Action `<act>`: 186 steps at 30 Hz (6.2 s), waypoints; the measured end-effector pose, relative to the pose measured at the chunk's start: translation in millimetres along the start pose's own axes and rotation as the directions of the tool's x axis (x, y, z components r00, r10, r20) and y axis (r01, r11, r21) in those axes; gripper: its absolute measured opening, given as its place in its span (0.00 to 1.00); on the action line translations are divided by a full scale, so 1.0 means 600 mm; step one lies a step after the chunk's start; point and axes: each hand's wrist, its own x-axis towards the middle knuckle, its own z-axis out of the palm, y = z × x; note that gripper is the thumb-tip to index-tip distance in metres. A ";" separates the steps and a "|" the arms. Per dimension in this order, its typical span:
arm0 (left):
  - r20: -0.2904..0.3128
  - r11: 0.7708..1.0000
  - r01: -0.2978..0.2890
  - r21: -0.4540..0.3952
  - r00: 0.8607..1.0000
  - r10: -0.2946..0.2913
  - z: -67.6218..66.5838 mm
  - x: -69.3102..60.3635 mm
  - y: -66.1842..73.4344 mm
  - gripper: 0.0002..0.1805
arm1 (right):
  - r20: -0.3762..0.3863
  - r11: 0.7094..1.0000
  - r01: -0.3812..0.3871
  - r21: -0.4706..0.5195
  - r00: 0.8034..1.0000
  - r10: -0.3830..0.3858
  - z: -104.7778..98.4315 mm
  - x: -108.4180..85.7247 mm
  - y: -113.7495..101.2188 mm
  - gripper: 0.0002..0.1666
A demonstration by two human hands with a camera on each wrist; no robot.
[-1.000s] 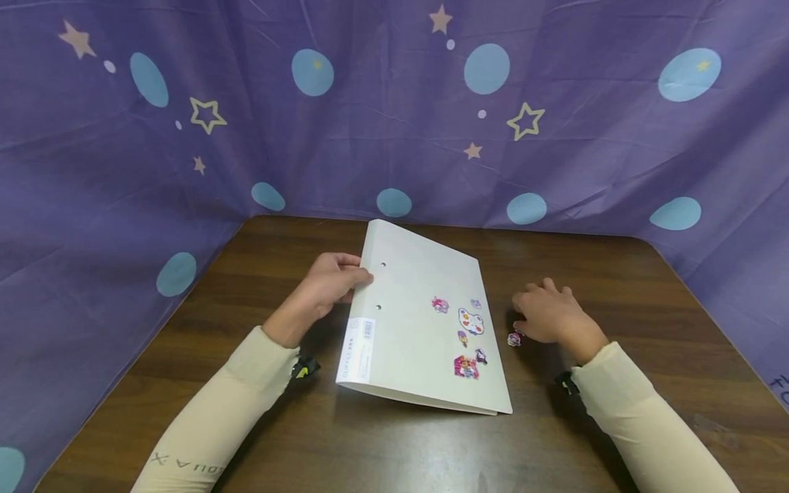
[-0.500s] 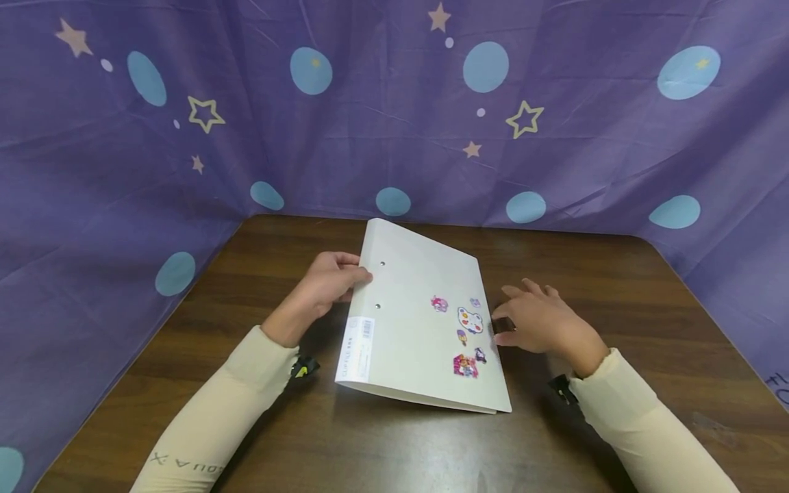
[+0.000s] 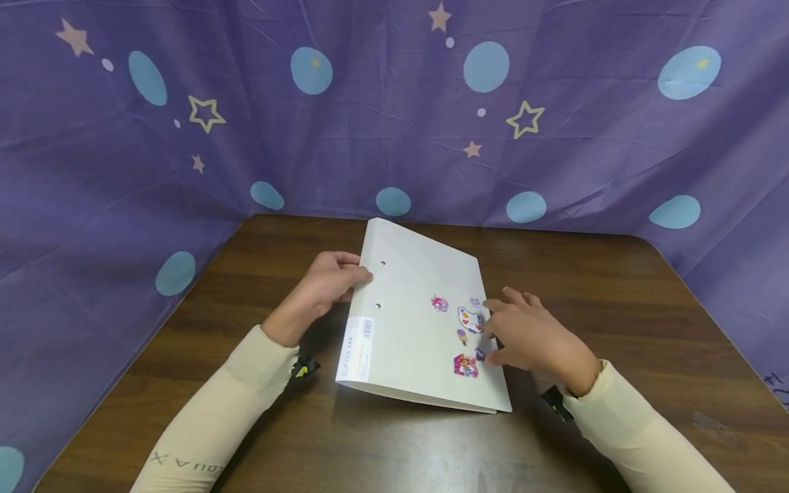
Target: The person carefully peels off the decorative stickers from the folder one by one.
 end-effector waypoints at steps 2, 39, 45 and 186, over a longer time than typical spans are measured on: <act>0.001 1.000 0.000 -0.002 1.000 0.000 0.000 0.000 0.000 0.26 | 0.004 1.000 -0.001 -0.002 1.000 0.001 0.001 0.001 -0.005 0.19; 0.015 1.000 -0.006 -0.003 1.000 0.006 -0.001 -0.001 0.002 0.25 | -0.075 0.990 0.142 0.004 0.987 -0.142 0.013 0.003 -0.019 0.15; 0.016 1.000 -0.004 0.000 1.000 0.004 -0.002 -0.002 0.001 0.25 | -0.065 0.992 0.127 0.025 0.990 -0.125 0.012 0.003 -0.017 0.14; 0.011 1.000 0.007 0.007 1.000 -0.007 0.000 0.003 -0.001 0.25 | -0.235 0.981 0.118 -0.155 0.960 -0.153 0.027 0.018 -0.018 0.26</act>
